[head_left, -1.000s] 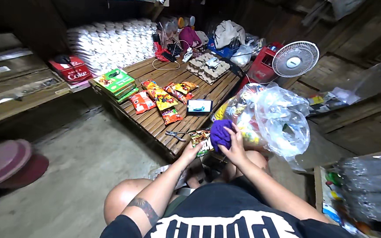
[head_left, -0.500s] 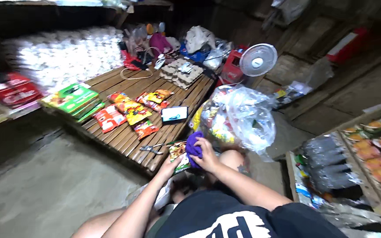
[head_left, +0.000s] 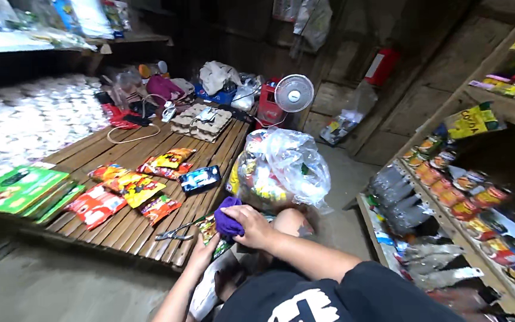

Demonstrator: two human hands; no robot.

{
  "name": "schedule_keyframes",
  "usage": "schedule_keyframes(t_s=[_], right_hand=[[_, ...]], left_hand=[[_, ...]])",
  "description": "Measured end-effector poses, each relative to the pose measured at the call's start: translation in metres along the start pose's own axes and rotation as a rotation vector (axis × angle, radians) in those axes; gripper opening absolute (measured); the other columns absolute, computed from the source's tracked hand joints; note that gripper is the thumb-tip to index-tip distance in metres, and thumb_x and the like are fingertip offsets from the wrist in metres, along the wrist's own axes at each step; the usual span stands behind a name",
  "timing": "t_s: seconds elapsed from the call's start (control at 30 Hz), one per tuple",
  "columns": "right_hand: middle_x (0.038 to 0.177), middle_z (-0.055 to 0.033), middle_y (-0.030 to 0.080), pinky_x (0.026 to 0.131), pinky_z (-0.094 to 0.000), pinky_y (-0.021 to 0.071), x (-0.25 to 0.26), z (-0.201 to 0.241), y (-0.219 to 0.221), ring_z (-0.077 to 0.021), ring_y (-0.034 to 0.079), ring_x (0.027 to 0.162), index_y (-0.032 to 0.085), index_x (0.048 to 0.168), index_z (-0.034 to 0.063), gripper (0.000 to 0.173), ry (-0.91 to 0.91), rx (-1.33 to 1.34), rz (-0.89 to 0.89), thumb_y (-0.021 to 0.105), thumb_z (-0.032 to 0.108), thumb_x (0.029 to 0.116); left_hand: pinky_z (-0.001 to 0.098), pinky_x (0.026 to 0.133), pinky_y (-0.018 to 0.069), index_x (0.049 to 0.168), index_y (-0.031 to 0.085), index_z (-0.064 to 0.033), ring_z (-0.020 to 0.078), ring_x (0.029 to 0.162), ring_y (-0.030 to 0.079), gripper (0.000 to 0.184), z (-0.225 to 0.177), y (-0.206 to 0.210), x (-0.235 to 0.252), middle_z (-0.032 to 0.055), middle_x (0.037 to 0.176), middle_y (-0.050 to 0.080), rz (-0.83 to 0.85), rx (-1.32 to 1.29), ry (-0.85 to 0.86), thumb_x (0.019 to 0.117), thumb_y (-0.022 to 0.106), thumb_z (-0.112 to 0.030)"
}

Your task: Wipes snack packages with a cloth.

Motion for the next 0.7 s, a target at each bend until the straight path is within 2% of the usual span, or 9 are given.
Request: schedule_keyframes(t_s=[0.03,0.07,0.1,0.13,0.3,0.4,0.5,0.6,0.7], right_hand=[[0.146,-0.0119,0.059,0.113,-0.0535,0.0436,-0.003,0.010,0.010,-0.0333,0.051,0.139,0.056,0.147,0.0125,0.073,-0.042,-0.005,0.078,0.081,0.007,0.0778],[0.152,-0.0091,0.054,0.112,-0.0583,0.0416,-0.006,0.019,0.020,-0.0349,0.045,0.144,0.054,0.149,0.0175,0.075,-0.048,-0.024,0.174,0.080,0.008,0.0793],[0.155,-0.0073,0.050,0.109,-0.0620,0.0410,-0.008,0.024,0.027,-0.0363,0.041,0.146,0.053,0.150,0.0216,0.076,-0.047,-0.054,0.237,0.080,0.010,0.0799],[0.158,-0.0063,0.047,0.108,-0.0636,0.0399,-0.010,0.027,0.030,-0.0360,0.039,0.148,0.052,0.151,0.0245,0.076,-0.023,-0.077,0.277,0.078,0.013,0.0804],[0.158,-0.0010,0.047,0.106,-0.0687,0.0371,-0.002,0.014,0.032,-0.0332,0.037,0.149,0.054,0.149,0.0272,0.075,0.075,-0.083,0.295,0.080,0.015,0.0788],[0.158,0.0017,0.048,0.108,-0.0657,0.0379,0.009,0.009,0.023,-0.0294,0.038,0.149,0.055,0.148,0.0288,0.075,0.136,-0.114,0.319,0.079,0.013,0.0784],[0.153,0.0014,0.054,0.105,-0.0641,0.0415,0.015,0.005,0.015,-0.0286,0.044,0.145,0.059,0.144,0.0262,0.072,0.149,-0.132,0.282,0.078,0.011,0.0768],[0.149,-0.0002,0.057,0.105,-0.0630,0.0419,0.017,-0.001,0.009,-0.0300,0.045,0.144,0.060,0.143,0.0239,0.067,0.195,-0.152,0.274,0.076,0.013,0.0793],[0.147,-0.0020,0.058,0.106,-0.0609,0.0423,0.014,-0.012,0.009,-0.0300,0.046,0.142,0.058,0.145,0.0239,0.065,0.256,-0.161,0.314,0.074,0.016,0.0822]], left_hand=[[0.0389,0.110,0.0443,0.154,0.028,0.0044,0.0214,0.130,0.055,0.067,-0.003,-0.002,-0.005,0.0227,0.143,0.053,0.011,0.048,0.036,0.0990,0.058,-0.021],[0.0337,0.110,0.0447,0.150,0.035,0.0059,0.0166,0.128,0.056,0.062,-0.008,-0.003,-0.008,0.0195,0.140,0.056,0.032,0.091,0.084,0.0967,0.060,-0.016],[0.0310,0.109,0.0445,0.145,0.044,0.0064,0.0138,0.126,0.057,0.059,-0.014,-0.003,-0.010,0.0170,0.137,0.059,0.049,0.137,0.121,0.0938,0.064,-0.015],[0.0311,0.111,0.0432,0.143,0.048,0.0056,0.0141,0.127,0.056,0.056,-0.021,-0.002,-0.013,0.0162,0.137,0.060,0.083,0.176,0.114,0.0948,0.067,-0.015],[0.0342,0.115,0.0422,0.150,0.039,0.0054,0.0161,0.133,0.054,0.064,-0.001,-0.004,-0.004,0.0179,0.143,0.056,0.119,0.141,0.161,0.0958,0.064,-0.019],[0.0377,0.113,0.0437,0.145,0.045,0.0064,0.0196,0.129,0.057,0.057,-0.008,-0.003,-0.005,0.0200,0.137,0.060,0.123,0.205,0.156,0.0970,0.062,-0.020],[0.0382,0.110,0.0463,0.140,0.050,0.0052,0.0194,0.124,0.061,0.051,-0.013,0.001,-0.007,0.0192,0.131,0.063,0.121,0.204,0.164,0.0979,0.059,-0.021],[0.0386,0.107,0.0487,0.141,0.050,0.0033,0.0192,0.119,0.064,0.054,-0.013,0.002,-0.009,0.0184,0.128,0.065,0.143,0.208,0.146,0.0992,0.060,-0.029],[0.0430,0.109,0.0476,0.144,0.047,0.0015,0.0230,0.121,0.064,0.060,-0.007,0.001,-0.008,0.0193,0.129,0.065,0.184,0.285,0.112,0.1003,0.061,-0.036]])
Point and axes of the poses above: each hand's wrist, its own x-axis towards the middle knuckle, its own y-axis out of the palm, z = x × y, the point moved 2 cm from there along x, towards the middle knuckle
